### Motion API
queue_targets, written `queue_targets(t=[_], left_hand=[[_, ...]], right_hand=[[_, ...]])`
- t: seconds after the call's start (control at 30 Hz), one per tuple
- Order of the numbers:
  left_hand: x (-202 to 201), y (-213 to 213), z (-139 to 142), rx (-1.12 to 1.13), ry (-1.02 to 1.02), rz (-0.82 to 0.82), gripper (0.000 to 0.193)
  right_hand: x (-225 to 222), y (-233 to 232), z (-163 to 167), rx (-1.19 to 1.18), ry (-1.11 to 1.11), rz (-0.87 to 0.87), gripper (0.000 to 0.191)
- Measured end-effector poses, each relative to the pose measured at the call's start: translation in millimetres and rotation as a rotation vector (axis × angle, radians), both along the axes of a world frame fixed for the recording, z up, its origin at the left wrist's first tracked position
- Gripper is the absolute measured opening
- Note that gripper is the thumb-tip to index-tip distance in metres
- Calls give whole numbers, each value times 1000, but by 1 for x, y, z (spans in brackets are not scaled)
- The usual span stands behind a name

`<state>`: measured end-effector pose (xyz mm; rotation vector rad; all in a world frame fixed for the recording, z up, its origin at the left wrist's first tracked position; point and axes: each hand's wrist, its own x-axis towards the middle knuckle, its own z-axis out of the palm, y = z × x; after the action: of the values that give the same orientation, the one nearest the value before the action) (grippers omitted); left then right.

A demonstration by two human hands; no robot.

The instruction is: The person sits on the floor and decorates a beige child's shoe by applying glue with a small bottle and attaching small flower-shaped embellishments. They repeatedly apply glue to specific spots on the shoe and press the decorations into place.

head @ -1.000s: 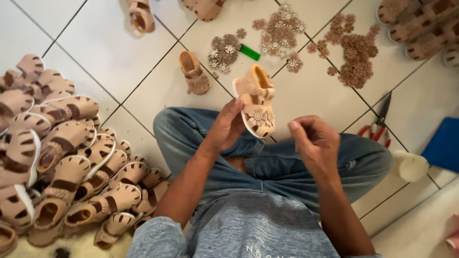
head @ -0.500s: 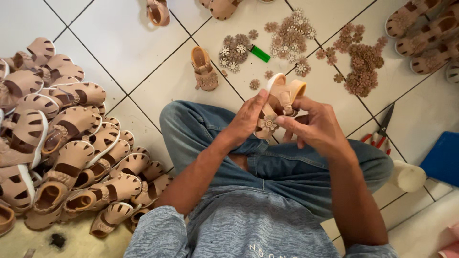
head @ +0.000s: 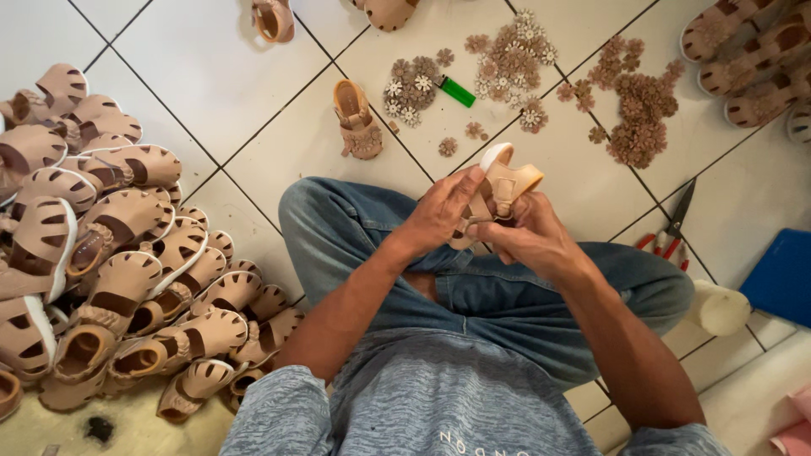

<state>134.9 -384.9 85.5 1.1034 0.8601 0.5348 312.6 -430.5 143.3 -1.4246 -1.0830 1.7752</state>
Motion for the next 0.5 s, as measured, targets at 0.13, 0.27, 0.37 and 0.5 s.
queue_targets(t=[0.13,0.27,0.37,0.5], left_hand=[[6,2,4,137,18,-8,73],[3,6,6,72,-28,-41,73],[1,5,1,120,-78,-52,73],[3,3,-16,65,-66,-38,70]], right_hand=[[3,0,0,16,-40,-3,17],[6,2,7,-28,-133,22,16],[2,1,9,1,-80,18,16],[-4,6,9,5,-107,-11,18]])
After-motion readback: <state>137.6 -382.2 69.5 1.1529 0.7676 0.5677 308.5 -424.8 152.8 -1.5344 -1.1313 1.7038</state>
